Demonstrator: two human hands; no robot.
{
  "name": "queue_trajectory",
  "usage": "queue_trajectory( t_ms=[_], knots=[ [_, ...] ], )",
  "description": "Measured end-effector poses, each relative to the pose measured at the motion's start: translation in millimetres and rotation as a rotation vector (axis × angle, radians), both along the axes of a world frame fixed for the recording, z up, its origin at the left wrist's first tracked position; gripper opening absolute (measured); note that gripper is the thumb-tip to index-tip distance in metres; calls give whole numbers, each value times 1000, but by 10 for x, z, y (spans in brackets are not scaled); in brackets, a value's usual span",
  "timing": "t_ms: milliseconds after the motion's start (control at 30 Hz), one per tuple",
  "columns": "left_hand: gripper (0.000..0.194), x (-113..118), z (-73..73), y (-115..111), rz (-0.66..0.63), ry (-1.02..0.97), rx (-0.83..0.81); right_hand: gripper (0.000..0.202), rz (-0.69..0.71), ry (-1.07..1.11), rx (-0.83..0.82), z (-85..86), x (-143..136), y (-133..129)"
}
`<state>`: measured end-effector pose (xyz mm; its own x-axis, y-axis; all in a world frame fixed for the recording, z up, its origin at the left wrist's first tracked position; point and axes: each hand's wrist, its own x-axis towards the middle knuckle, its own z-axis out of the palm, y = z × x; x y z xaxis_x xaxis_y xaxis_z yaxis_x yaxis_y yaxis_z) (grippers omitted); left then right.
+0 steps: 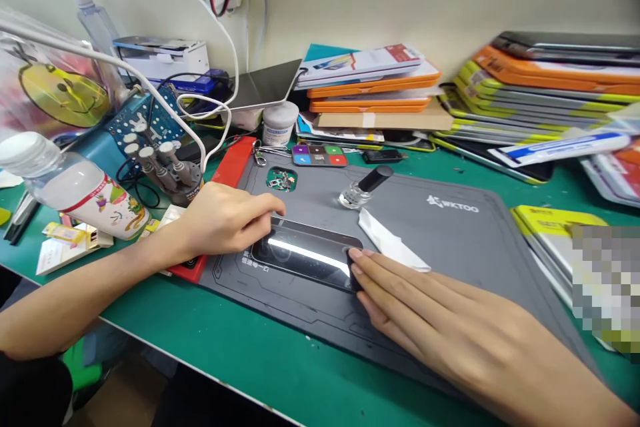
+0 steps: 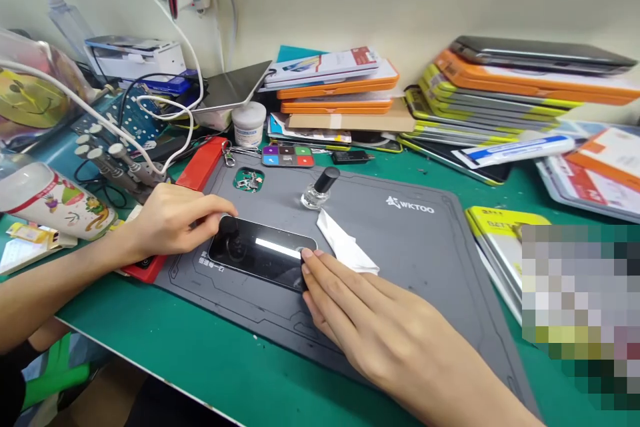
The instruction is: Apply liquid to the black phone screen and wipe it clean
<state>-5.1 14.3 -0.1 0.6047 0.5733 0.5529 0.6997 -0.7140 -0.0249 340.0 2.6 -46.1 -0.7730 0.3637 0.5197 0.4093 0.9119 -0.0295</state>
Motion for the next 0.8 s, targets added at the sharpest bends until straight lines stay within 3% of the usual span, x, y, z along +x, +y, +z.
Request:
queue_trajectory(
  t_ms=[133,333,567,700,800],
  knots=[
    [24,-7,25,15,2,15,1,24,28,-152,268,188,-91,2],
    [23,-10,29,29,4,30,2,22,26,-178,269,331,-152,-2],
    [20,-1,46,13,-14,12,15,24,24,-178,261,318,-150,-14],
    [19,17,58,14,-16,9,-1,26,40,-187,280,226,-100,-7],
    [20,31,49,31,1,3,-35,34,29,-84,132,89,-23,-14]
  ],
)
